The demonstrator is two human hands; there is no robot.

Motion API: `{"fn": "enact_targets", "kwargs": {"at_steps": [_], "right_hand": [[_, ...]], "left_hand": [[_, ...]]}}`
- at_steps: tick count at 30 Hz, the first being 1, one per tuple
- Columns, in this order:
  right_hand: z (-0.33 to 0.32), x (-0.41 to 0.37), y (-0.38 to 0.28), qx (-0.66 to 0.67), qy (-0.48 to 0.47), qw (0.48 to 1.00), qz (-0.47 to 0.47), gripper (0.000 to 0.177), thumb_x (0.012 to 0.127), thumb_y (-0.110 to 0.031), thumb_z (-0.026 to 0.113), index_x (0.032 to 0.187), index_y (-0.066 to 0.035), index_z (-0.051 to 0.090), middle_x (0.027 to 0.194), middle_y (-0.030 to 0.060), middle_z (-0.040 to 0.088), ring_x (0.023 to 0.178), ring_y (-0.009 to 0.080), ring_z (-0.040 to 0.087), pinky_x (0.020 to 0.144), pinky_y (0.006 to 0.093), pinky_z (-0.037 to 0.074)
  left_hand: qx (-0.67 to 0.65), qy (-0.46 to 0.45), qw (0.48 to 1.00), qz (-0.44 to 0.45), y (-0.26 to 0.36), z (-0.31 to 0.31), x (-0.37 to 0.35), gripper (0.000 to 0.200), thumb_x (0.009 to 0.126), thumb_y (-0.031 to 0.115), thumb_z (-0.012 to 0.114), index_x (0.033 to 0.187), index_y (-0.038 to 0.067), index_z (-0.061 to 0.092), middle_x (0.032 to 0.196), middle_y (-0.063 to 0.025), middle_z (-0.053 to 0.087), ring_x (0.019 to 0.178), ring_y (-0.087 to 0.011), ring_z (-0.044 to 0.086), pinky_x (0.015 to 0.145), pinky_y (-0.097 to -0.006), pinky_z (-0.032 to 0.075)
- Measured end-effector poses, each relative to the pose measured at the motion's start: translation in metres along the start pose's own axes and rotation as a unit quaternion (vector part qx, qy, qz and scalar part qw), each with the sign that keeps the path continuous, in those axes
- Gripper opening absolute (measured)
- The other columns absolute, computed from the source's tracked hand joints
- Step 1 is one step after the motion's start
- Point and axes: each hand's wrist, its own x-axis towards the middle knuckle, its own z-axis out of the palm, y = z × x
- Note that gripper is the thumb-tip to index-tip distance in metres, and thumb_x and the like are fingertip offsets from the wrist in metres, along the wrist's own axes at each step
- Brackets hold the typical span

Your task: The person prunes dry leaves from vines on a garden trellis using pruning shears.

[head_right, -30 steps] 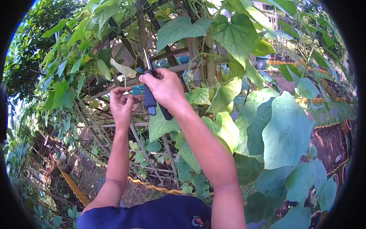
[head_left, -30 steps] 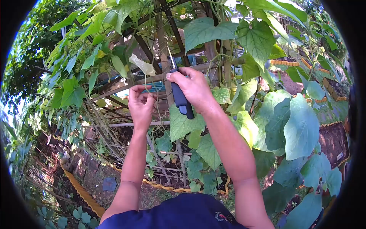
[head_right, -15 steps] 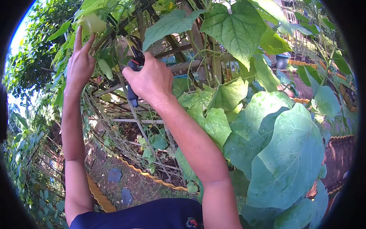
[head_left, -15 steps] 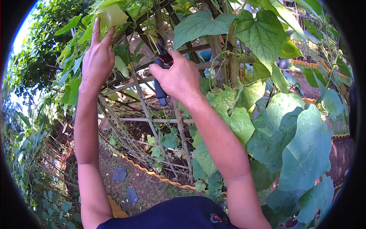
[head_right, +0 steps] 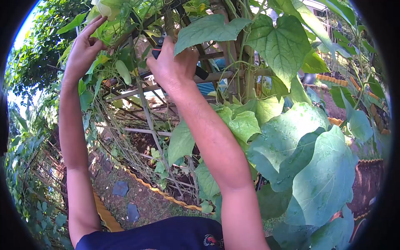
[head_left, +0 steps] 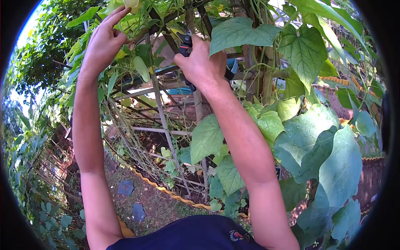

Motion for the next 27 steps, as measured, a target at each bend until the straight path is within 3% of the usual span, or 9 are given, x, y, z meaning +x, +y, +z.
{"fn": "enact_targets", "kwargs": {"at_steps": [2, 8, 21, 27], "right_hand": [[0.006, 0.005, -0.004, -0.005, -0.006, 1.0, 0.003, 0.036, 0.069, -0.03, 0.068, 0.096, -0.006, 0.069, 0.084, 0.0139, 0.072, 0.082, 0.0328, 0.07, 0.081, 0.0438, 0.054], [0.02, 0.023, -0.01, -0.027, -0.036, 0.999, -0.013, 0.035, 0.07, -0.03, 0.071, 0.096, -0.006, 0.07, 0.082, 0.0161, 0.071, 0.082, 0.0346, 0.07, 0.079, 0.0451, 0.055], [0.051, 0.028, -0.011, -0.109, 0.008, 0.993, -0.053, 0.032, 0.073, -0.028, 0.074, 0.096, -0.006, 0.069, 0.079, 0.0153, 0.071, 0.081, 0.0338, 0.07, 0.076, 0.0444, 0.055], [0.05, 0.031, -0.009, -0.06, -0.014, 0.998, -0.033, 0.031, 0.073, -0.026, 0.073, 0.096, -0.006, 0.068, 0.082, 0.0166, 0.071, 0.081, 0.0348, 0.07, 0.077, 0.0452, 0.055]], "left_hand": [[-0.018, -0.008, 1.0, 0.002, -0.001, -0.001, -0.001, 0.069, 0.079, -0.006, 0.049, 0.146, 0.011, 0.047, 0.153, -0.002, 0.041, 0.068, -0.0026, 0.052, 0.067, -0.0204, 0.048], [-0.077, 0.0, 0.997, -0.006, 0.012, 0.001, -0.011, 0.067, 0.081, -0.007, 0.048, 0.145, 0.01, 0.048, 0.152, -0.0005, 0.042, 0.07, -0.0014, 0.054, 0.068, -0.0192, 0.048], [-0.103, 0.014, 0.995, 0.012, 0.002, 0.002, -0.017, 0.064, 0.083, -0.008, 0.048, 0.144, 0.01, 0.049, 0.152, -0.0006, 0.042, 0.07, -0.0009, 0.054, 0.074, -0.0197, 0.052], [-0.086, 0.018, 0.996, 0.023, 0.001, -0.002, -0.021, 0.061, 0.083, -0.008, 0.049, 0.141, 0.009, 0.051, 0.149, -0.0013, 0.045, 0.068, -0.0011, 0.052, 0.07, -0.0193, 0.05]]}}
